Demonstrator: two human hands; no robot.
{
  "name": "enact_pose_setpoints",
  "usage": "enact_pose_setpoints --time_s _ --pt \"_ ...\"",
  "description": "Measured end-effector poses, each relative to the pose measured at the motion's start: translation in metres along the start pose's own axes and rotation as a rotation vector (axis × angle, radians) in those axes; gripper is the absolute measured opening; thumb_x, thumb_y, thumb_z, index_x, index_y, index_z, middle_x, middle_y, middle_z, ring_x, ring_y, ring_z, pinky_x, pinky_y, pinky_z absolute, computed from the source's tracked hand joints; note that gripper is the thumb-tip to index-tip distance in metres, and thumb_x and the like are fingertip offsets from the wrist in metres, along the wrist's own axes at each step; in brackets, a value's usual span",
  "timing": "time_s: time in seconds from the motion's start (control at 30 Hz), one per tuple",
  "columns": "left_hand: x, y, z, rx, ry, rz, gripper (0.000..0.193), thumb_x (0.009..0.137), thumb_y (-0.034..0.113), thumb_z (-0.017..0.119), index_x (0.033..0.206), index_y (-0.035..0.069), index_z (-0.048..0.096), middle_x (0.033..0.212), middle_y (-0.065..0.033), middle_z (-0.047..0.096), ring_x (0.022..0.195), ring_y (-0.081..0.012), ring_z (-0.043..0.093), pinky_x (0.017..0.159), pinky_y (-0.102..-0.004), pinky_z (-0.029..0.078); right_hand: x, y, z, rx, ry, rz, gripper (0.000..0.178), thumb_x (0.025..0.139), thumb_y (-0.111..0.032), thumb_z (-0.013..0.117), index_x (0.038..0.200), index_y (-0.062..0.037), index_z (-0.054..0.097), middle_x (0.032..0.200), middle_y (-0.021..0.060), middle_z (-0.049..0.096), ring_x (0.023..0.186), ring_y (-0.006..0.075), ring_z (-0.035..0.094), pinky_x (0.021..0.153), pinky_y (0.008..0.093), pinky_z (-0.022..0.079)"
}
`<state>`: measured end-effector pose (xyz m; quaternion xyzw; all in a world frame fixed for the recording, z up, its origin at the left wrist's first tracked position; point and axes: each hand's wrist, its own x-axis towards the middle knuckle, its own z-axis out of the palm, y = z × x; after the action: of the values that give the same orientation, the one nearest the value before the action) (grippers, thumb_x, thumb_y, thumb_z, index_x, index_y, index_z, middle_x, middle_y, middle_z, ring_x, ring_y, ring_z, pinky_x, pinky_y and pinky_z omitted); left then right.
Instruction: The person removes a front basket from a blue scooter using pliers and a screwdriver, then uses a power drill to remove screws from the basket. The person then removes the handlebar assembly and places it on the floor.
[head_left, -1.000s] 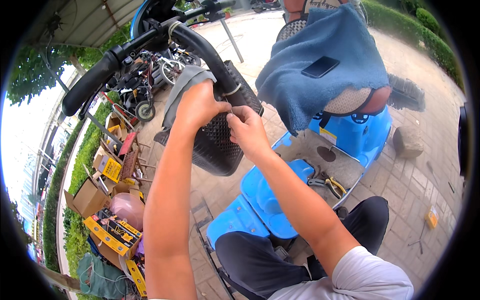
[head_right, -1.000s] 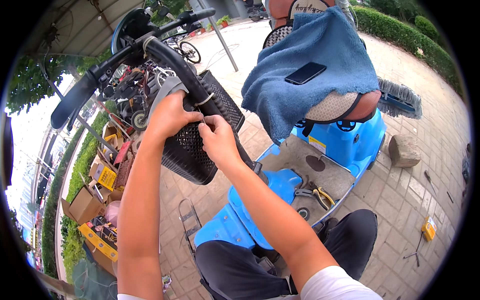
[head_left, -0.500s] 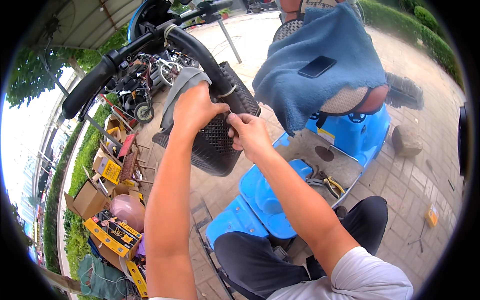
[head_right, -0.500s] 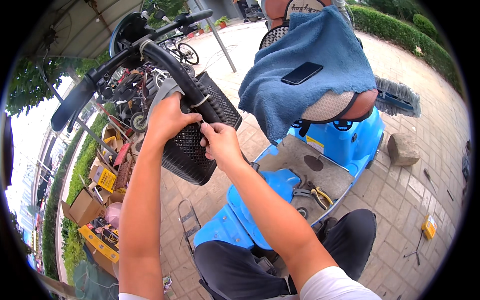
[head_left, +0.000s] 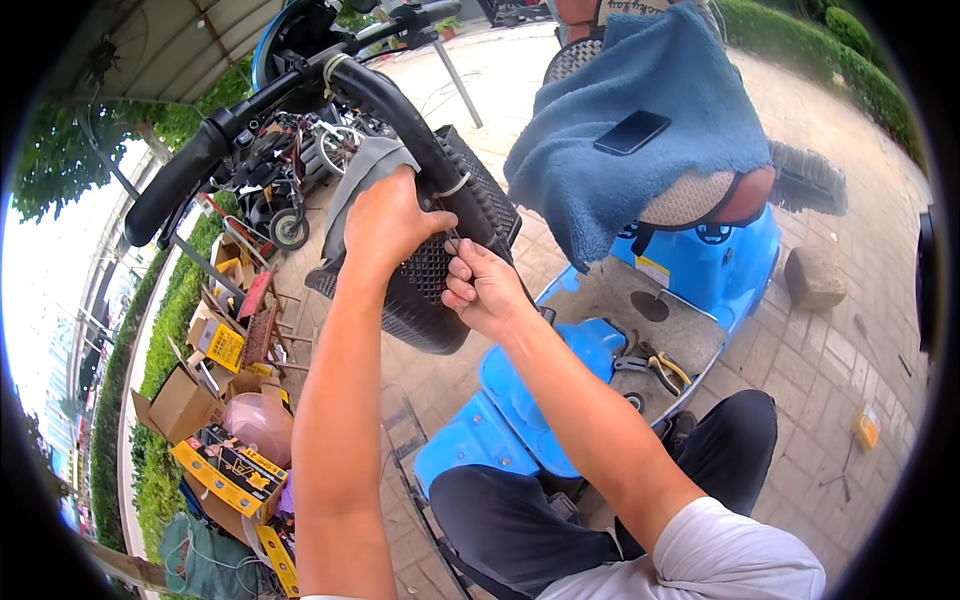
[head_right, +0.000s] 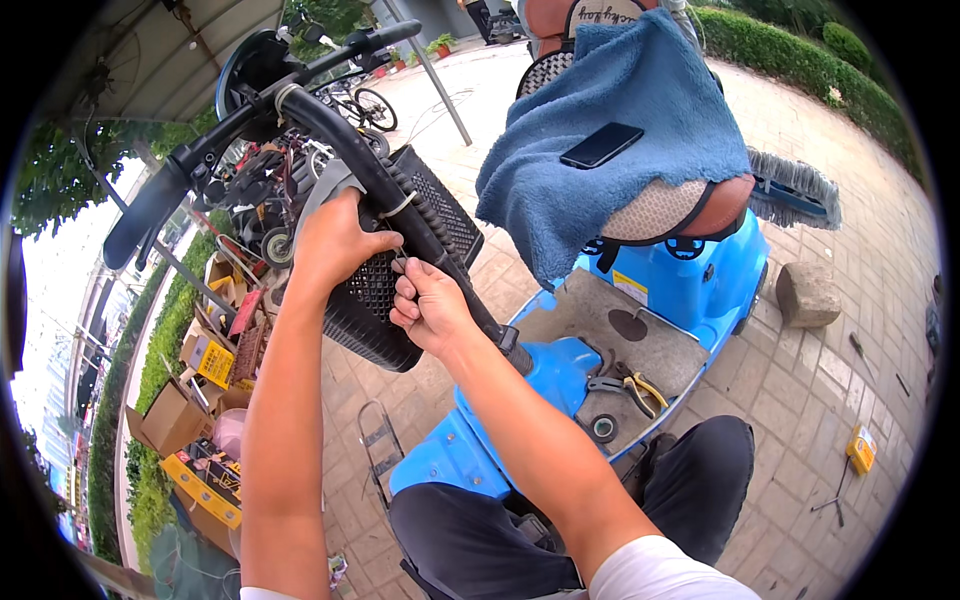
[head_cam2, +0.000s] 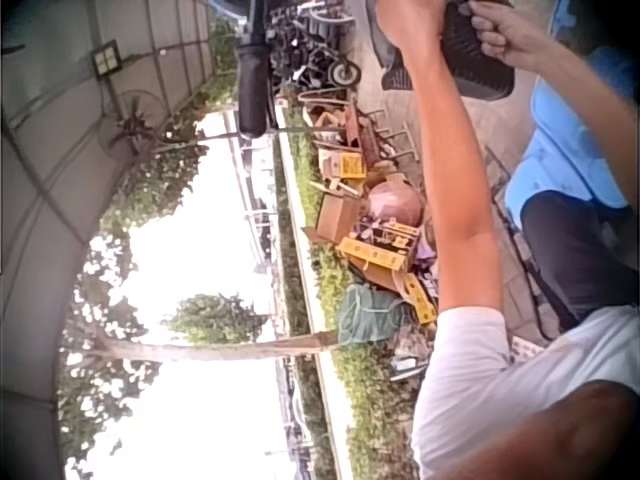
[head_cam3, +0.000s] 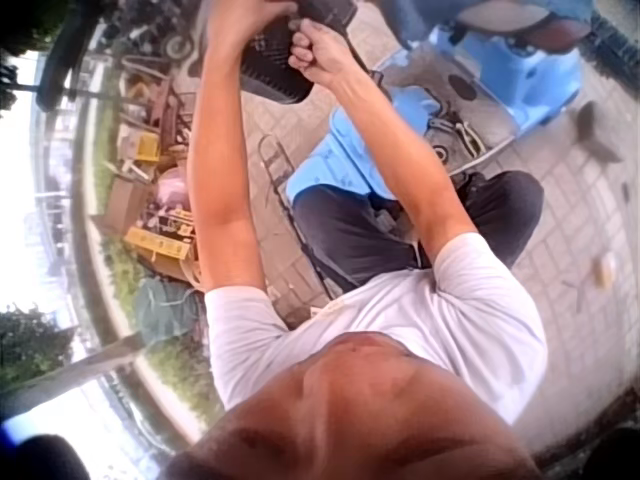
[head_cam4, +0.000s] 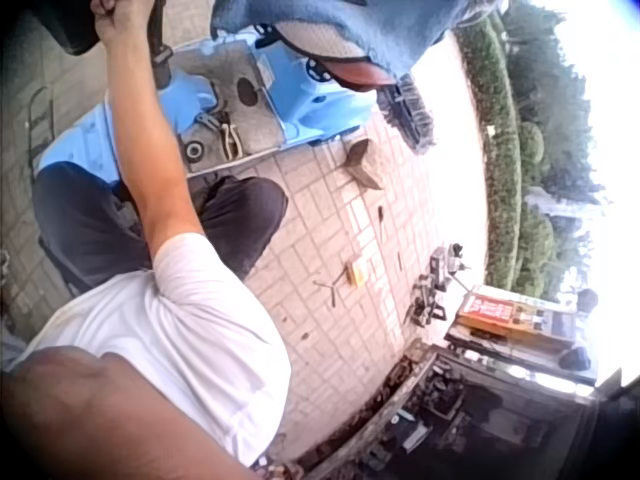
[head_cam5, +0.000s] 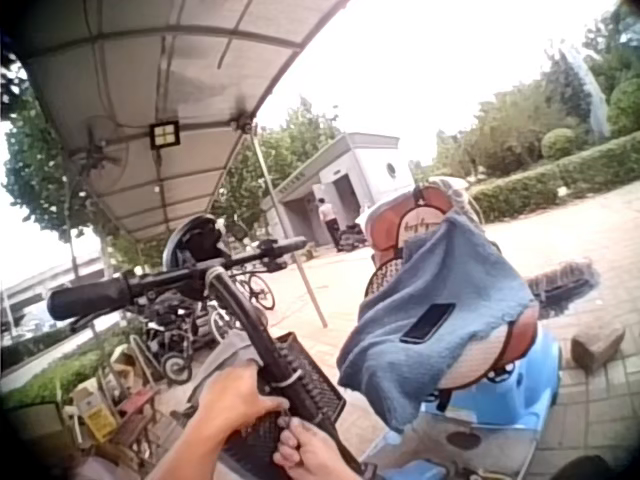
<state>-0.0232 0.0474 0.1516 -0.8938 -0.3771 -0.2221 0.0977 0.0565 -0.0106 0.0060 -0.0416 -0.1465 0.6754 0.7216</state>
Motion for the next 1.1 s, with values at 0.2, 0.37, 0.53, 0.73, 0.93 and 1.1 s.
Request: enact_pose_setpoints --time_s 0.2,0.37,0.53,0.73,0.93,1.1 --pt "0.002 -0.004 -0.004 -0.117 -0.030 -0.033 0.049 0.064 0.029 0.081 0.096 -0.005 0.066 0.084 -0.0216 0.069 0.079 -0.0337 0.067 0.072 -0.0400 0.051 0.005 0.003 0.026 -0.147 0.163 -0.095 0.026 0.102 -0.030 0.050 0.095 -0.0048 0.055 0.061 -0.0014 0.047 0.043 0.0095 0.035 0.045 0.0263 0.033" --pt "0.006 -0.006 -0.007 -0.221 -0.080 -0.059 0.045 0.065 0.028 0.079 0.092 -0.007 0.068 0.079 -0.0206 0.067 0.073 -0.0305 0.066 0.069 -0.0377 0.049 0.001 -0.006 0.036 -0.300 0.254 -0.102 0.029 0.102 -0.029 0.051 0.089 -0.0028 0.054 0.061 0.0005 0.046 0.041 0.0102 0.035 0.041 0.0266 0.032" --pt "0.002 -0.013 -0.008 -0.268 -0.071 -0.032 0.044 0.064 0.030 0.079 0.089 -0.005 0.069 0.079 -0.0220 0.068 0.075 -0.0340 0.067 0.069 -0.0400 0.050 -0.006 -0.005 0.044 -0.374 0.237 -0.112 0.029 0.101 -0.030 0.053 0.088 -0.0049 0.054 0.059 -0.0014 0.045 0.042 0.0105 0.035 0.044 0.0268 0.032" --pt "0.001 -0.013 -0.007 -0.306 -0.050 0.022 0.043 0.066 0.029 0.079 0.092 -0.003 0.070 0.083 -0.0203 0.069 0.079 -0.0322 0.068 0.072 -0.0389 0.051 0.001 -0.011 0.038 -0.339 0.204 -0.146 0.027 0.101 -0.027 0.052 0.087 -0.0035 0.054 0.059 -0.0008 0.045 0.042 0.0106 0.036 0.043 0.0269 0.032" --pt "-0.001 -0.010 -0.012 -0.307 -0.085 -0.045 0.045 0.066 0.031 0.080 0.095 -0.002 0.070 0.085 -0.0190 0.070 0.078 -0.0314 0.068 0.073 -0.0378 0.051 -0.009 -0.020 0.045 -0.350 0.208 -0.132 0.028 0.101 -0.026 0.052 0.087 -0.0020 0.054 0.059 0.0002 0.046 0.041 0.0107 0.036 0.041 0.0270 0.032" --pt "-0.001 -0.011 -0.011 -0.354 -0.077 -0.031 0.045 0.066 0.034 0.079 0.093 -0.001 0.071 0.085 -0.0183 0.070 0.079 -0.0312 0.067 0.073 -0.0377 0.050 -0.013 -0.025 0.050 -0.354 0.213 -0.102 0.026 0.100 -0.024 0.053 0.088 -0.0020 0.055 0.058 -0.0008 0.045 0.042 0.0099 0.036 0.044 0.0274 0.032"
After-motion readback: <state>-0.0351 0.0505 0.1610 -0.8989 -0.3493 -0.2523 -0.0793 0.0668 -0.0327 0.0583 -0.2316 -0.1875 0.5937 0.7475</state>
